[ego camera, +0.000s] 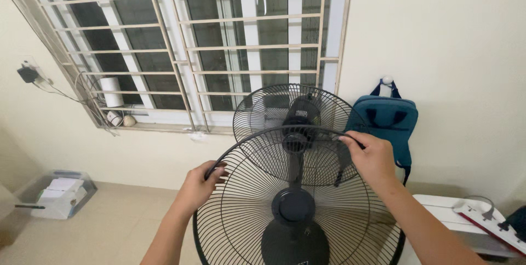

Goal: The person assembles a standing fan by attaching the front grille to the fan head. They align the grille, secure it with a knob, and adjust the fan's orientation. The task is completed with the fan fully assembled.

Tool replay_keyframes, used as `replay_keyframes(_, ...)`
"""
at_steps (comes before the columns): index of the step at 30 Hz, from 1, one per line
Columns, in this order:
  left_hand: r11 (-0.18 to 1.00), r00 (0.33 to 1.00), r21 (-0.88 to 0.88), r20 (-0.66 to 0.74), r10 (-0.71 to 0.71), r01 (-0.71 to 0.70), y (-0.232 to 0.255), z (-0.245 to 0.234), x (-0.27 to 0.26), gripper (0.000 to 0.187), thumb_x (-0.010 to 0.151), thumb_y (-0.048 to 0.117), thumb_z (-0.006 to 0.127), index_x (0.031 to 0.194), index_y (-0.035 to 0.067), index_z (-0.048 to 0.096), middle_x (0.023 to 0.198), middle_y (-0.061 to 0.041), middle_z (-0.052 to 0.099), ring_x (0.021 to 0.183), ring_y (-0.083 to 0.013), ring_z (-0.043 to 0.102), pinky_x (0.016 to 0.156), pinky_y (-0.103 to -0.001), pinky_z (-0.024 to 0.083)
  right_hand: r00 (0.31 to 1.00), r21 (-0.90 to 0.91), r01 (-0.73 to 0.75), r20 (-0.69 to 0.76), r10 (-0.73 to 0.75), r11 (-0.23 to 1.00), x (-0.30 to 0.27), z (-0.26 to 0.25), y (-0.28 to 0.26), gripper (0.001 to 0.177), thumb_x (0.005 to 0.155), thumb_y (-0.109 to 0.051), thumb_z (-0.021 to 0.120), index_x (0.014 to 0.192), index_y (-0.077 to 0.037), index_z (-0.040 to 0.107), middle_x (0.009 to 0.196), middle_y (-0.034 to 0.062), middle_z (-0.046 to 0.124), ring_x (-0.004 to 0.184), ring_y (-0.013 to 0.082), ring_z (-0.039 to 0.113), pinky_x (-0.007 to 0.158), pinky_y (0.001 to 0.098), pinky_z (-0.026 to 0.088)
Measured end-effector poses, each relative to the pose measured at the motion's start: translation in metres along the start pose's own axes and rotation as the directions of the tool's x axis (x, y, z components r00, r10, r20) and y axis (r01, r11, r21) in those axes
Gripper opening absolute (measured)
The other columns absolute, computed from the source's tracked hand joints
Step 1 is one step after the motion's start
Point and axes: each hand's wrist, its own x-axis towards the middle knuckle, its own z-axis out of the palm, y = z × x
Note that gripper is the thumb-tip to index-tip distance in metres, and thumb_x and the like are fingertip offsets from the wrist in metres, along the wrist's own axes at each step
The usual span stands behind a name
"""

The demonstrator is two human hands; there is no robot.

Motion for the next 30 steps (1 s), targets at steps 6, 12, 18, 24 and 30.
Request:
replay_keyframes(6, 0.985, 0.982, 0.169, -0.185, 0.048, -0.017, -0.004, 0.003, 0.003, 0.028, 0.099, 0.026, 0.059, 0.104, 0.002, 0.073, 0.084, -0.012, 0.081, 0.074, -0.0227, 0.079, 0.068, -0.035, 0.06, 0.968, 0.0, -0.226, 0.116, 0.224, 0.974, 0.005, 0.015, 0.004, 0.027, 0.09, -0.025, 0.077, 0.108, -0.006, 0.079, 0.075, 0.0173, 0.075, 0.052, 0.0242, 0.061, 0.053, 0.0344, 0.047)
replay_keyframes(12, 0.931, 0.963, 0.364, -0.252, 0.097, 0.001, 0.021, 0.0, 0.005, 0.031, 0.096, 0.031, 0.064, 0.093, 0.003, 0.076, 0.079, -0.013, 0.078, 0.075, -0.0336, 0.075, 0.072, -0.042, 0.058, 0.954, -0.127, -0.22, 0.178, 0.24, 0.967, 0.005, 0.032, 0.016, 0.034, 0.092, -0.028, 0.075, 0.117, -0.006, 0.076, 0.091, 0.0182, 0.075, 0.061, 0.0305, 0.069, 0.062, 0.039, 0.054)
replay_keyframes(18, 0.827, 0.967, 0.555, -0.247, 0.061, 0.089, 0.037, -0.002, 0.031, 0.033, 0.096, 0.036, 0.064, 0.097, 0.006, 0.077, 0.09, -0.02, 0.075, 0.09, -0.04, 0.071, 0.082, -0.049, 0.054, 0.975, -0.19, 0.188, 0.152, -0.16, 0.964, -0.033, 0.045, -0.012, 0.06, 0.084, -0.026, 0.077, 0.133, 0.004, 0.061, 0.143, 0.027, 0.055, 0.128, 0.0421, 0.055, 0.105, 0.0455, 0.044)
replay_keyframes(24, 0.788, 0.979, 0.597, -0.202, -0.033, 0.149, 0.062, 0.011, 0.061, 0.034, 0.094, 0.038, 0.066, 0.105, 0.008, 0.077, 0.103, -0.02, 0.073, 0.1, -0.0388, 0.069, 0.088, -0.05, 0.054, 0.694, 0.27, -0.089, 0.707, -0.135, 0.959, -0.1, 0.047, -0.098, 0.034, 0.089, -0.028, 0.075, 0.116, -0.007, 0.074, 0.123, 0.0097, 0.075, 0.117, 0.0245, 0.072, 0.102, 0.0337, 0.054)
replay_keyframes(30, 0.698, 0.953, 0.664, -0.078, -0.293, 0.269, 0.078, 0.007, 0.088, 0.04, 0.1, 0.036, 0.057, 0.104, -0.001, 0.073, 0.098, -0.019, 0.08, 0.09, -0.0338, 0.082, 0.084, -0.045, 0.062, 0.318, 0.314, -0.367, 0.927, -0.199, 0.875, -0.138, 0.025, -0.138, 0.042, 0.101, -0.034, 0.059, 0.129, -0.004, 0.067, 0.128, 0.0113, 0.071, 0.123, 0.0228, 0.067, 0.105, 0.0349, 0.05)
